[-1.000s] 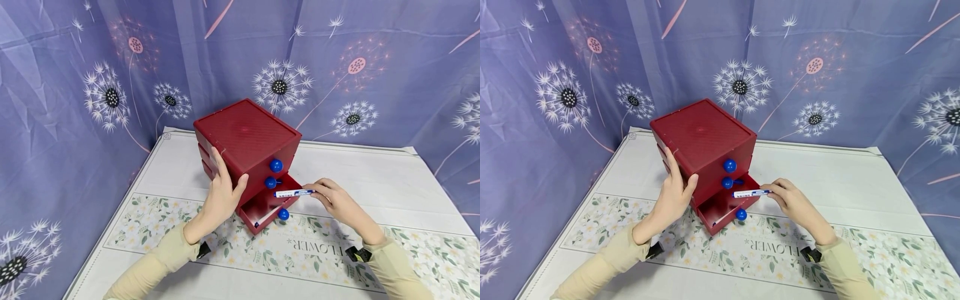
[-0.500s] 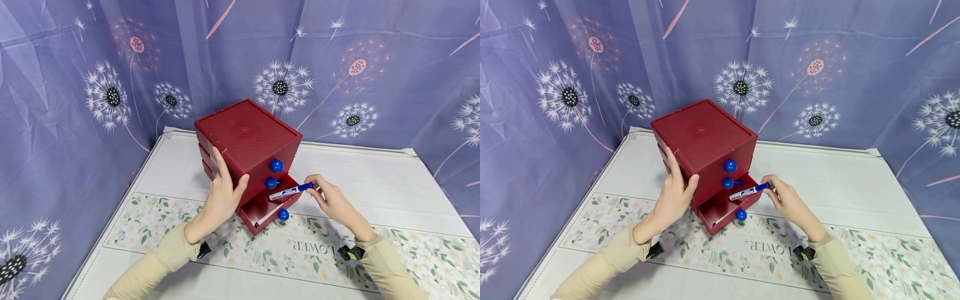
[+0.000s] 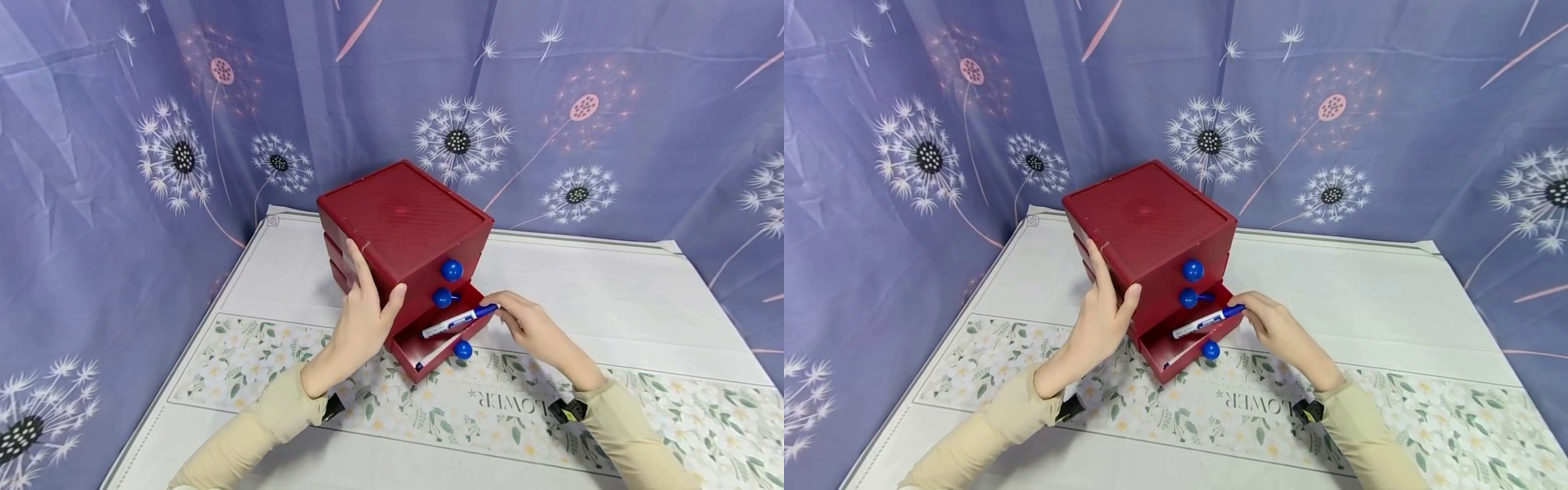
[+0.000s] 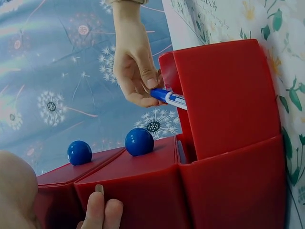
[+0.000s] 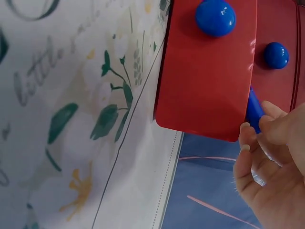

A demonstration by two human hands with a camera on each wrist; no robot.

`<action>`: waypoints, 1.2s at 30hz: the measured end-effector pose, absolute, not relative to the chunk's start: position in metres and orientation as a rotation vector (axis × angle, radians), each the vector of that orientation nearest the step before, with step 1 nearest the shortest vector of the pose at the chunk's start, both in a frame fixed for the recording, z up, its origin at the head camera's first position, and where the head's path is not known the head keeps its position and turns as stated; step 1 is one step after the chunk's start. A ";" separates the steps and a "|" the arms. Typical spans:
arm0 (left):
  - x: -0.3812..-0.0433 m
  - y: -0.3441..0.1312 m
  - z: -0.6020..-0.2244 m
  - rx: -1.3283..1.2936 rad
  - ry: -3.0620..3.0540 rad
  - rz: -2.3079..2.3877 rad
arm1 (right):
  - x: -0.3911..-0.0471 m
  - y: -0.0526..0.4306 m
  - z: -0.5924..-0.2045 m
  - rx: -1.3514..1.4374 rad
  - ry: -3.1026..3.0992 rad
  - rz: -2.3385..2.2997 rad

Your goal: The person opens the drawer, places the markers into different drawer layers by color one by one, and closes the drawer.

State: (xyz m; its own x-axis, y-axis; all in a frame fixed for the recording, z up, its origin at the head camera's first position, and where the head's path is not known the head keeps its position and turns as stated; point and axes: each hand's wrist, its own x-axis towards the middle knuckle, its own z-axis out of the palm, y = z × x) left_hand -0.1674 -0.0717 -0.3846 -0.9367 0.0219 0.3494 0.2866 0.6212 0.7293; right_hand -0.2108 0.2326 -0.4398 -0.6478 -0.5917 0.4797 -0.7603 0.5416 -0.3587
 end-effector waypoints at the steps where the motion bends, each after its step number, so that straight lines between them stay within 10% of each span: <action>1: -0.167 -0.072 -0.385 -0.249 -2.541 -1.219 | -0.211 0.232 -0.440 1.130 -2.484 0.788; 36: -0.167 -0.071 -0.385 -0.263 -2.537 -1.210 | -0.199 0.230 -0.448 1.019 -2.497 0.786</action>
State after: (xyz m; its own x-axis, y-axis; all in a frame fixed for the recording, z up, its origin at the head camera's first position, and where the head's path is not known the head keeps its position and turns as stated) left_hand -0.1671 -0.0715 -0.3849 -0.9327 0.0293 0.3595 0.2977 0.6250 0.7216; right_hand -0.1994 0.2303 -0.4477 -0.6895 -0.5357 0.4875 -0.7184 0.5917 -0.3658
